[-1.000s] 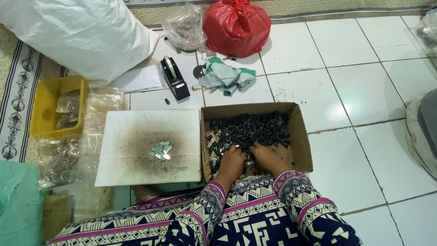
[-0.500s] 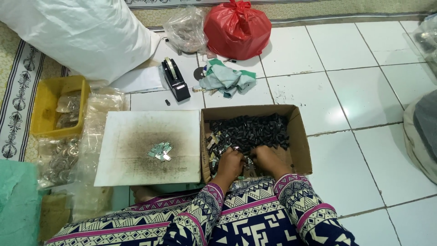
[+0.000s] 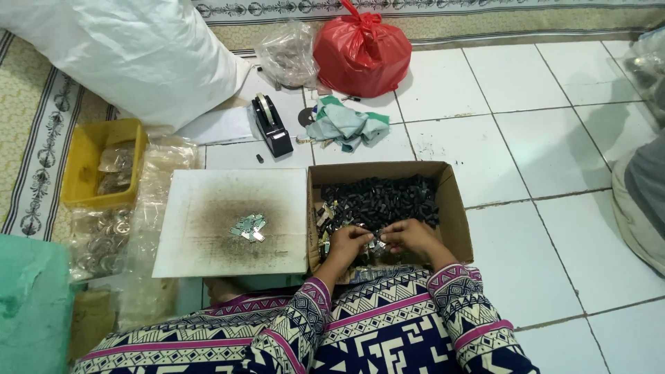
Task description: Organizing and arranging small metal components from a bulk box onto a flat surface for inspection or counting.
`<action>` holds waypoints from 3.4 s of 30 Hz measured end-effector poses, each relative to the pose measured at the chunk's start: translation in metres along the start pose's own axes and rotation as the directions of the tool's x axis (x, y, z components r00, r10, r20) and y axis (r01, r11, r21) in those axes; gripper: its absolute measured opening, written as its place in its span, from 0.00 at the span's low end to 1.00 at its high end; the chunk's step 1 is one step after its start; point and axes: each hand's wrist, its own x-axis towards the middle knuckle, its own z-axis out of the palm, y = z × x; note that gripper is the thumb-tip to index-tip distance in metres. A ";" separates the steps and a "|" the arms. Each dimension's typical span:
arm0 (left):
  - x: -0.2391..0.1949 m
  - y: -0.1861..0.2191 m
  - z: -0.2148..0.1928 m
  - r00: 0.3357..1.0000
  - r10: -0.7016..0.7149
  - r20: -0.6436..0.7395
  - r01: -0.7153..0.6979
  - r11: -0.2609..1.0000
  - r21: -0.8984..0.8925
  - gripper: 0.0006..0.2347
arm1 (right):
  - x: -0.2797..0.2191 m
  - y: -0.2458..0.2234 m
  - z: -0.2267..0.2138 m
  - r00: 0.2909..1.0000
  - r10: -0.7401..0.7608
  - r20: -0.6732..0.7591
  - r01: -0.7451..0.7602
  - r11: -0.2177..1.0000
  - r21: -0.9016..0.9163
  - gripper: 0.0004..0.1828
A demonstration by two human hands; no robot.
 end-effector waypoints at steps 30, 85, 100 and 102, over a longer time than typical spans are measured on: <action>-0.098 0.095 -0.099 0.788 0.496 -0.365 -0.282 0.817 0.502 0.09 | -0.017 -0.066 0.153 0.952 -0.304 0.047 0.286 0.931 0.227 0.22; 0.000 0.024 -0.021 0.750 0.629 -0.206 -0.402 0.680 0.613 0.22 | 0.034 -0.006 0.077 0.658 -0.721 0.217 0.421 0.113 -0.900 0.09; 0.012 -0.016 -0.015 0.895 0.446 -0.004 -0.159 0.326 0.932 0.09 | 0.064 0.015 0.071 0.876 -0.472 0.097 0.391 0.580 -0.715 0.11; 0.014 -0.012 -0.018 0.951 0.308 0.023 -0.111 0.269 0.957 0.10 | 0.071 0.022 0.078 0.888 -0.437 0.142 0.408 0.608 -0.681 0.12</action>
